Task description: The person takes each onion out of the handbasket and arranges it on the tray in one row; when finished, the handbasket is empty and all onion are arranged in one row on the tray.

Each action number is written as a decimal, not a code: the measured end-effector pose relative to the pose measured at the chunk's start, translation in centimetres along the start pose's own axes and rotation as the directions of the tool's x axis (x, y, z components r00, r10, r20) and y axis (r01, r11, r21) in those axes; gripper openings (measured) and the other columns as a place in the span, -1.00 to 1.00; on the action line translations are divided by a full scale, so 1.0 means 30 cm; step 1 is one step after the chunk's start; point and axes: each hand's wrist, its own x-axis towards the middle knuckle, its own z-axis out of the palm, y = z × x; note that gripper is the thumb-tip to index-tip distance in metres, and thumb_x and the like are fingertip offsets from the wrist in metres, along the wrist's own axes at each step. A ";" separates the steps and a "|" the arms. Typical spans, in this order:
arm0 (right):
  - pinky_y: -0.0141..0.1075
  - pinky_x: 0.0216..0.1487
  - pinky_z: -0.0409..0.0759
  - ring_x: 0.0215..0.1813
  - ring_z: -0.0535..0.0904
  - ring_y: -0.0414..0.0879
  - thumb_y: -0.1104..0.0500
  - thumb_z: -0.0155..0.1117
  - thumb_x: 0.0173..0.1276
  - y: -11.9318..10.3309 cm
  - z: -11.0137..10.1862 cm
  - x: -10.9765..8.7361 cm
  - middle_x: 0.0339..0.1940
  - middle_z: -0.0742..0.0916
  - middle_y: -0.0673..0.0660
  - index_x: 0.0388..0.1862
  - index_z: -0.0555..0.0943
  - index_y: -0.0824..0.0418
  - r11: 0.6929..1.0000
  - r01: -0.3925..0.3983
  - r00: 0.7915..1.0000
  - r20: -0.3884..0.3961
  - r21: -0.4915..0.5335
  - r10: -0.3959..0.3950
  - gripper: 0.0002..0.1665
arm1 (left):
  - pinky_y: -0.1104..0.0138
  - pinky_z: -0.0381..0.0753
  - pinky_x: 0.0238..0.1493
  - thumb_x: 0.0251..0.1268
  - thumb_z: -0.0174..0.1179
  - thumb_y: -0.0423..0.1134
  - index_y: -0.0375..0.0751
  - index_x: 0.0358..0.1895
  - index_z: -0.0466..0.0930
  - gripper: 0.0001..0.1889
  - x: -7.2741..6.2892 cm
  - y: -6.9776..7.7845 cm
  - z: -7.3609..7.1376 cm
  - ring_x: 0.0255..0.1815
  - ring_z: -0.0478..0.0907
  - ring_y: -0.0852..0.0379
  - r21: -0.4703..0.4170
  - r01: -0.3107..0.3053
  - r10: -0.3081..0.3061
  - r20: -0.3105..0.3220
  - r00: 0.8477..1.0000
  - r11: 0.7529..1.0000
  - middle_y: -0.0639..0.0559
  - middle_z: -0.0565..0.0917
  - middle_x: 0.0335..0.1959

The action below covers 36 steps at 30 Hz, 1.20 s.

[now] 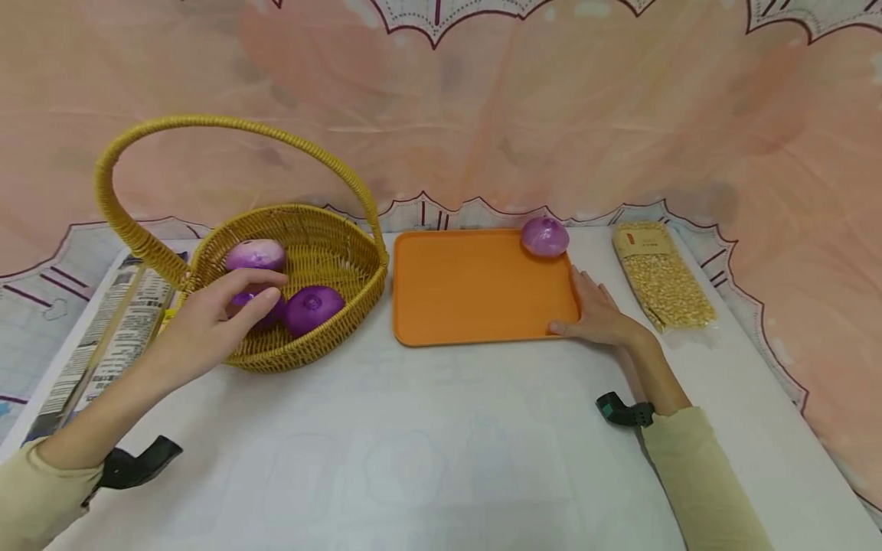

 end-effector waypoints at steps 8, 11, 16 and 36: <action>0.17 0.54 -0.47 0.61 -0.36 0.28 -0.34 0.28 0.18 0.001 0.004 -0.008 0.60 -0.19 0.37 0.55 -0.40 0.30 1.000 0.007 1.000 -0.004 0.013 -0.007 0.42 | -0.25 0.48 0.06 0.48 -0.04 0.07 -0.20 0.30 0.38 -0.49 0.035 -0.049 -0.041 0.16 0.41 -0.30 0.089 0.093 -0.093 -0.005 0.996 0.992 -0.32 0.45 0.26; 0.17 0.54 -0.47 0.61 -0.36 0.28 -0.33 0.28 0.18 0.001 0.004 -0.010 0.59 -0.19 0.37 0.55 -0.41 0.32 1.000 0.012 1.000 -0.003 0.017 -0.012 0.42 | -0.29 0.45 0.06 0.47 -0.02 0.06 -0.27 0.31 0.35 -0.46 0.045 -0.058 -0.045 0.16 0.40 -0.33 0.124 0.080 -0.078 -0.015 0.997 0.989 -0.36 0.45 0.24; 0.17 0.54 -0.47 0.60 -0.36 0.29 -0.33 0.28 0.19 -0.001 0.001 -0.009 0.59 -0.18 0.38 0.55 -0.41 0.31 1.000 0.017 1.000 -0.007 0.011 -0.017 0.42 | -0.25 0.44 0.04 0.43 0.05 0.06 -0.25 0.28 0.39 -0.46 0.071 -0.071 -0.045 0.13 0.40 -0.31 0.172 0.052 -0.051 -0.012 0.999 0.984 -0.36 0.46 0.22; 0.17 0.54 -0.47 0.61 -0.36 0.28 -0.32 0.27 0.19 -0.004 -0.002 -0.005 0.60 -0.18 0.37 0.55 -0.39 0.33 1.000 0.011 1.000 -0.006 0.010 -0.011 0.41 | -0.31 0.41 0.15 0.43 -0.03 0.18 -0.29 0.37 0.28 -0.33 0.153 -0.102 -0.076 0.29 0.34 -0.39 0.181 0.097 -0.132 0.187 0.973 0.979 -0.41 0.41 0.29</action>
